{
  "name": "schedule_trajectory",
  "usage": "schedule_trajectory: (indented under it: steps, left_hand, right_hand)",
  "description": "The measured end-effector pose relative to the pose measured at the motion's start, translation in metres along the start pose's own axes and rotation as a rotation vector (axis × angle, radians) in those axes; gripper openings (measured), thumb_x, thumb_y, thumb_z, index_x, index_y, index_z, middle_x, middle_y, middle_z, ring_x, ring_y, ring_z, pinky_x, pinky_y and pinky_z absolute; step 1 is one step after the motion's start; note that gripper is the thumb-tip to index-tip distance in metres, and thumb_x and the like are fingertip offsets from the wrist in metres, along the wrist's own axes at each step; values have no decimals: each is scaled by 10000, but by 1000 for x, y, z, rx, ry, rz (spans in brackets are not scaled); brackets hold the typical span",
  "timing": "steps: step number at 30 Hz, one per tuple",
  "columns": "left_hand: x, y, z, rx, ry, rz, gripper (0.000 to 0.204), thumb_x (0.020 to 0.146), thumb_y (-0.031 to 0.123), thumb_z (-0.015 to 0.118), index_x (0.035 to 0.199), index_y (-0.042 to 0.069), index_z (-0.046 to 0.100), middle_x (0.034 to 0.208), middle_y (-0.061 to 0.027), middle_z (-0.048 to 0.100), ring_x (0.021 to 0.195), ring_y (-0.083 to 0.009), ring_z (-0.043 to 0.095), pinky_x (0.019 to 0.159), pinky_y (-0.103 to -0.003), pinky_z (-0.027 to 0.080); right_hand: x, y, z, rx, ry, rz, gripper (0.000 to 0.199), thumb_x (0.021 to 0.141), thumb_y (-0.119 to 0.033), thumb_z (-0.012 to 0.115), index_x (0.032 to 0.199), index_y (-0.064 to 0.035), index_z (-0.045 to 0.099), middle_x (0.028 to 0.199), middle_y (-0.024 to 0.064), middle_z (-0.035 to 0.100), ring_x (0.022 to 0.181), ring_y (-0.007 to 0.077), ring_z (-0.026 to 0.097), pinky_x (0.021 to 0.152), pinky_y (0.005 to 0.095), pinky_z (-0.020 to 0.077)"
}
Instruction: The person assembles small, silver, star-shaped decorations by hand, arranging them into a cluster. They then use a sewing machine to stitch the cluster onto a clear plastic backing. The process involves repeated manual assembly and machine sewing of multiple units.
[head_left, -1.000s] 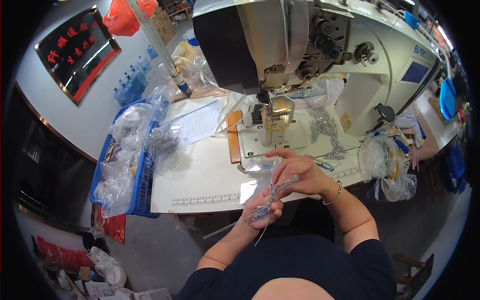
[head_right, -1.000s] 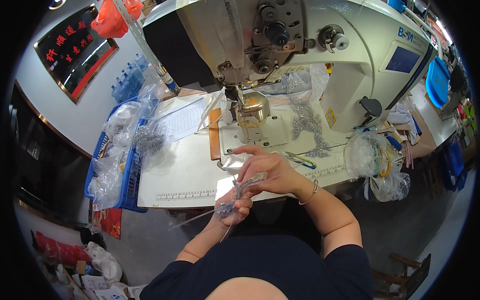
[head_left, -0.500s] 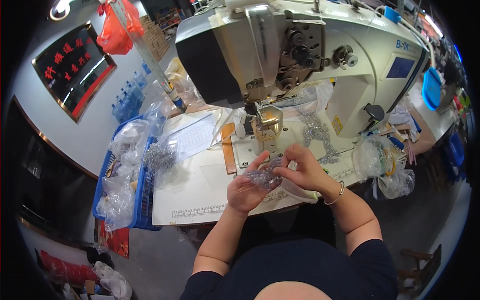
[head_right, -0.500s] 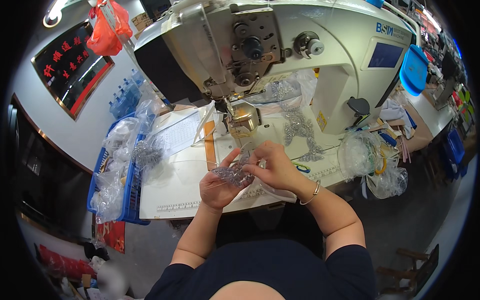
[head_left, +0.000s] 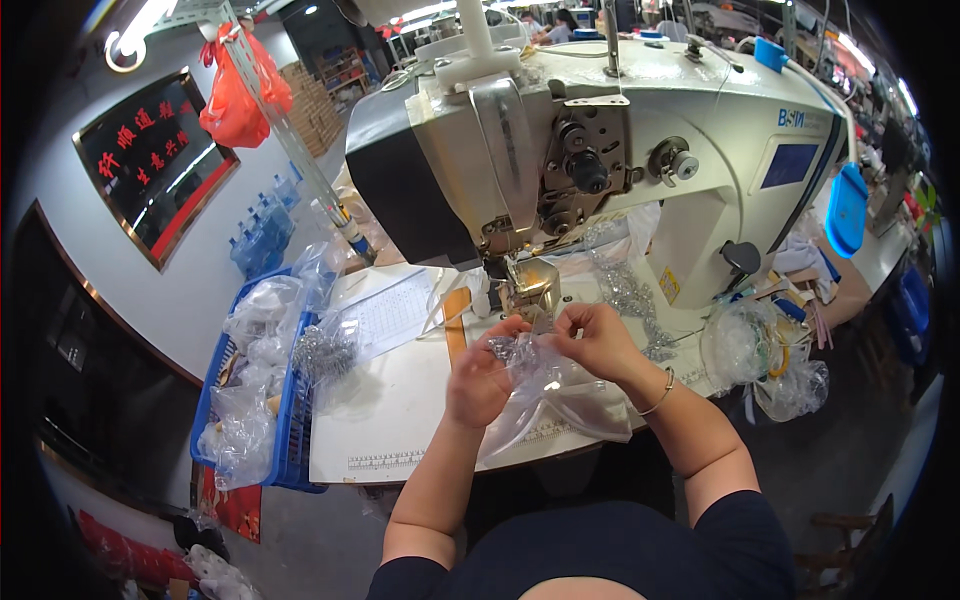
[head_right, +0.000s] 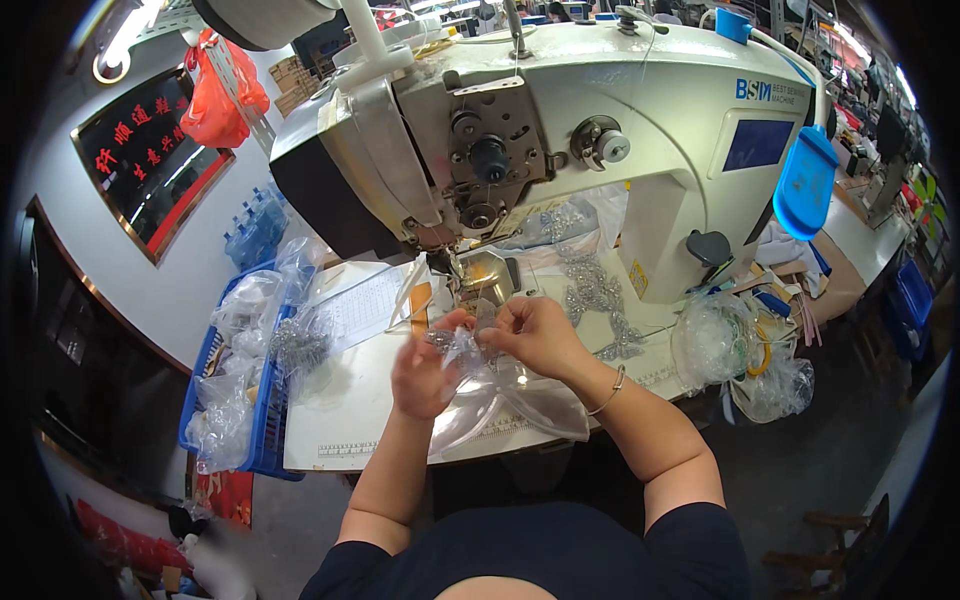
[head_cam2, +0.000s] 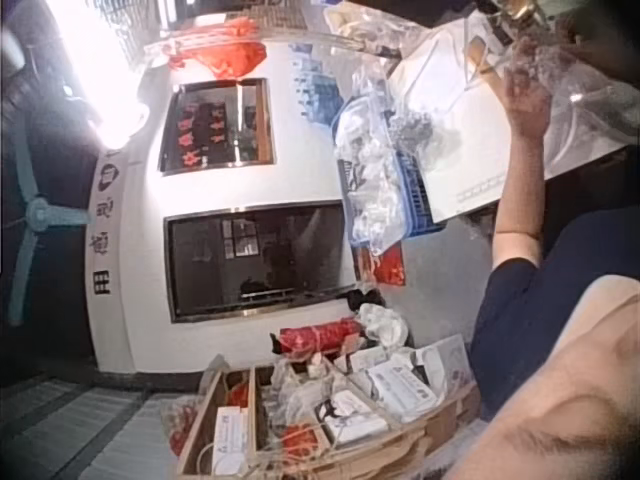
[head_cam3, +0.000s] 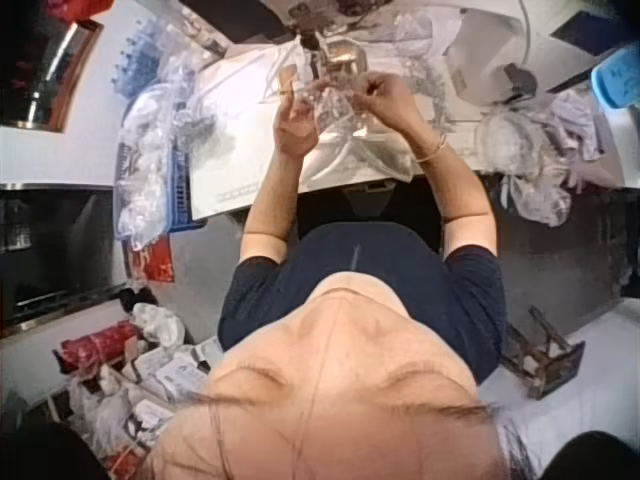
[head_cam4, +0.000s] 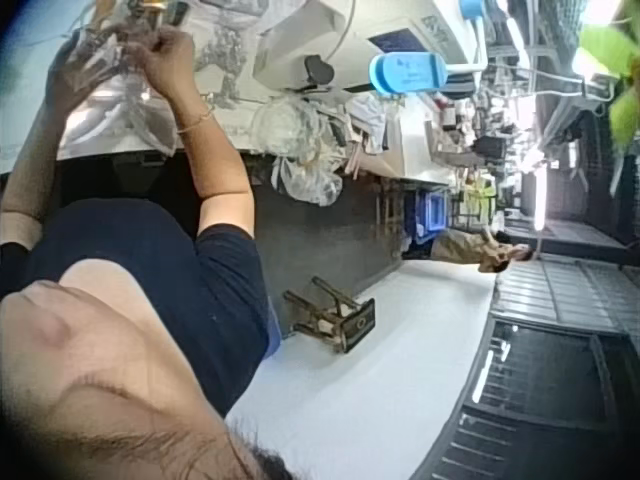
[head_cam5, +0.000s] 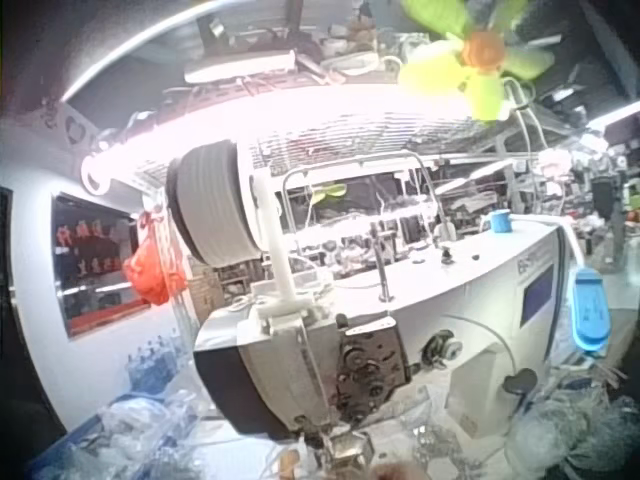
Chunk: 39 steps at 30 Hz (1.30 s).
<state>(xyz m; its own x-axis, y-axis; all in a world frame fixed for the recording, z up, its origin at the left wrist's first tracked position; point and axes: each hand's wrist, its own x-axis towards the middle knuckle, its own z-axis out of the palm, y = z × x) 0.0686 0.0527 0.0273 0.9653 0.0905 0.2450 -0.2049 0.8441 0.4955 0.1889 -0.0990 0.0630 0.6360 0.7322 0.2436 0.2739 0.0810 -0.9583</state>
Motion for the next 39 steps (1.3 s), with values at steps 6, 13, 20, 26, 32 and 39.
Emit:
schedule_trajectory:
  steps: [6,13,20,26,32,39]
  left_hand:
    - [-4,-7,-5,254,-120,81,706,816,276,628,1384,26,291,1352,-123,389,1268,-266,391,1036,-468,344]
    - [0,-7,-10,237,198,25,447,839,15,544,1273,45,442,1232,-91,500,1122,-233,529,923,-423,466]
    - [-5,-12,-13,356,295,59,373,839,-18,563,1194,78,502,1201,-79,520,1060,-215,558,859,-404,505]
    - [-17,-11,1,520,397,26,337,817,-38,585,1134,47,509,980,-106,615,860,-220,647,723,-352,544]
    - [-32,-30,-1,672,528,133,309,788,-44,631,1066,24,515,871,-78,610,725,-193,641,658,-310,542]
    - [-46,-33,1,475,465,85,236,815,-18,616,1035,12,537,889,-89,623,749,-169,641,690,-287,524]
  right_hand:
    - [6,6,0,-41,12,52,263,733,-136,752,615,-55,532,558,-37,512,517,30,441,459,208,355]
    - [10,10,-1,1,-7,40,280,725,-141,758,596,-66,521,553,-47,499,513,24,426,458,204,342]
    - [6,13,1,85,-71,49,258,743,-120,750,616,-68,531,590,-56,513,540,16,430,478,187,335]
    - [-4,21,0,205,-134,136,207,762,-99,735,663,-60,557,638,-40,544,584,29,458,539,184,358]
    - [-23,33,11,270,-154,212,184,788,-142,718,703,-39,592,645,-13,563,586,47,465,554,202,369]
    - [-33,38,14,280,-174,235,182,793,-157,713,722,-35,599,655,-11,565,608,53,474,566,199,370]
